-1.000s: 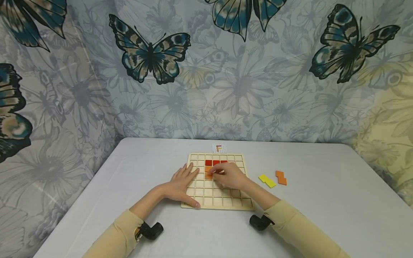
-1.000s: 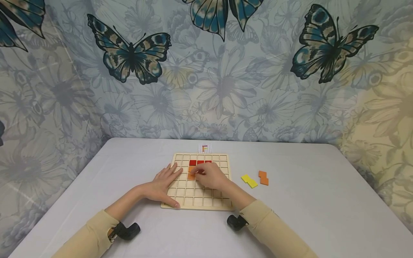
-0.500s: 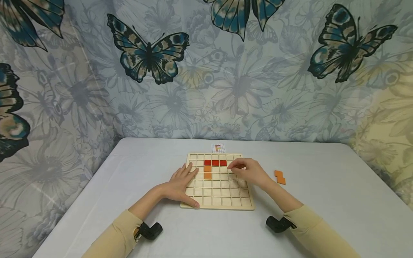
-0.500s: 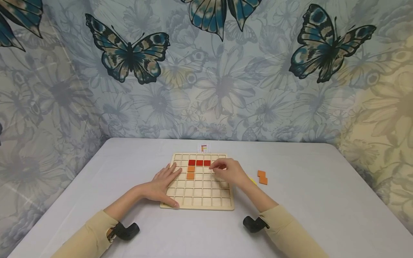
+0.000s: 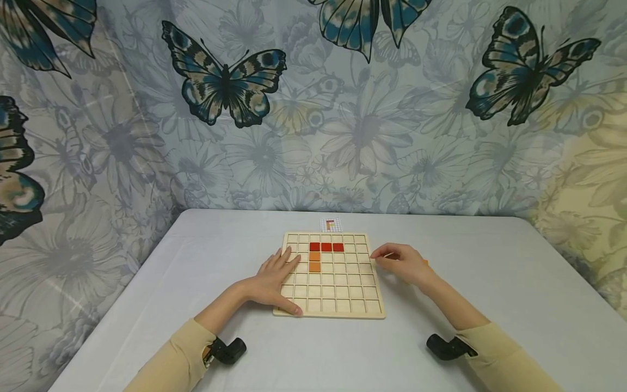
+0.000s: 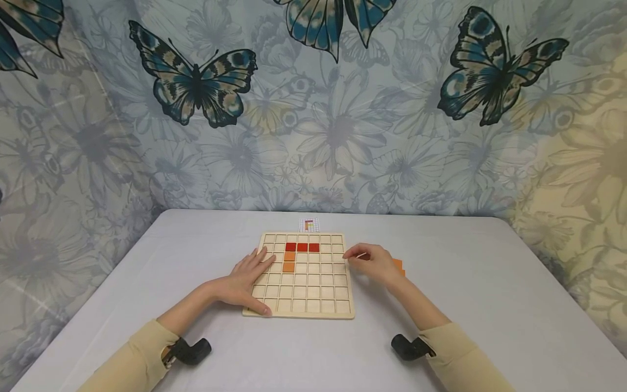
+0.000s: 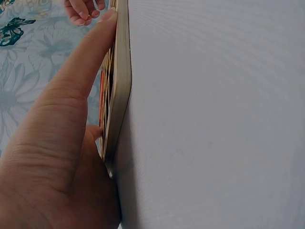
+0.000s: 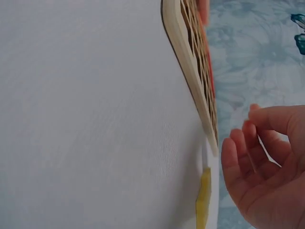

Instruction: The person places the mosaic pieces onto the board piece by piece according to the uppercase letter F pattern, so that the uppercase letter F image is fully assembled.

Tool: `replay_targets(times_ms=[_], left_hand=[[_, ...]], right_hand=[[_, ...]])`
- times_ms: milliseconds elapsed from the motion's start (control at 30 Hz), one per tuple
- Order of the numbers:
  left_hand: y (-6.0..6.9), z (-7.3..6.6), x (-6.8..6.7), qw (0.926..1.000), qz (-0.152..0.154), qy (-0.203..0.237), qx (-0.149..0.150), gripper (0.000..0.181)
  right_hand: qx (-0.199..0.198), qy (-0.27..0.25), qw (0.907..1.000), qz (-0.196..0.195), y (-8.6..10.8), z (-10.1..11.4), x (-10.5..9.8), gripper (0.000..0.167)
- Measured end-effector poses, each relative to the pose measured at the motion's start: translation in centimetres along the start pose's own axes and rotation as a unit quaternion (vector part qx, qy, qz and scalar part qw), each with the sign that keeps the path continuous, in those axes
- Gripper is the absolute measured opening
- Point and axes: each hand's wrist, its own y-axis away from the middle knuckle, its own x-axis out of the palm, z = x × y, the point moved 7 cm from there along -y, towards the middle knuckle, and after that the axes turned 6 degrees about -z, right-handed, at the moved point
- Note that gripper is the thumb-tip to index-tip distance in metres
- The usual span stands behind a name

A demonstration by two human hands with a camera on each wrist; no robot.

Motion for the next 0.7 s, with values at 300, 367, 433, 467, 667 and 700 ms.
replay_targets(times_ms=[300, 367, 433, 467, 667, 700], left_hand=[[0.0, 0.1, 0.0, 1.0000, -0.001, 0.003, 0.002, 0.126], [-0.1, 0.1, 0.0, 1.0000, -0.001, 0.005, 0.002, 0.126], [-0.1, 0.1, 0.0, 1.0000, -0.001, 0.005, 0.001, 0.126], [-0.1, 0.1, 0.0, 1.0000, -0.001, 0.004, 0.001, 0.126], [-0.1, 0.1, 0.0, 1.0000, 0.001, 0.001, 0.002, 0.126], [-0.1, 0.1, 0.0, 1.0000, 0.001, 0.002, 0.002, 0.126]], right_hand=[[-0.010, 0.065, 0.9971, -0.039, 0.5, -1.3, -2.4, 0.019], [-0.007, 0.087, 0.9948, -0.053, 0.6, -1.6, -3.1, 0.019], [0.000, 0.102, 0.9927, -0.065, 0.7, -1.9, -3.7, 0.020], [0.005, 0.107, 0.9918, -0.070, 0.8, -2.1, -4.0, 0.021], [0.035, 0.145, 0.9861, -0.072, 0.7, -3.6, -5.4, 0.028], [0.032, 0.155, 0.9850, -0.070, 0.7, -3.8, -5.5, 0.028]])
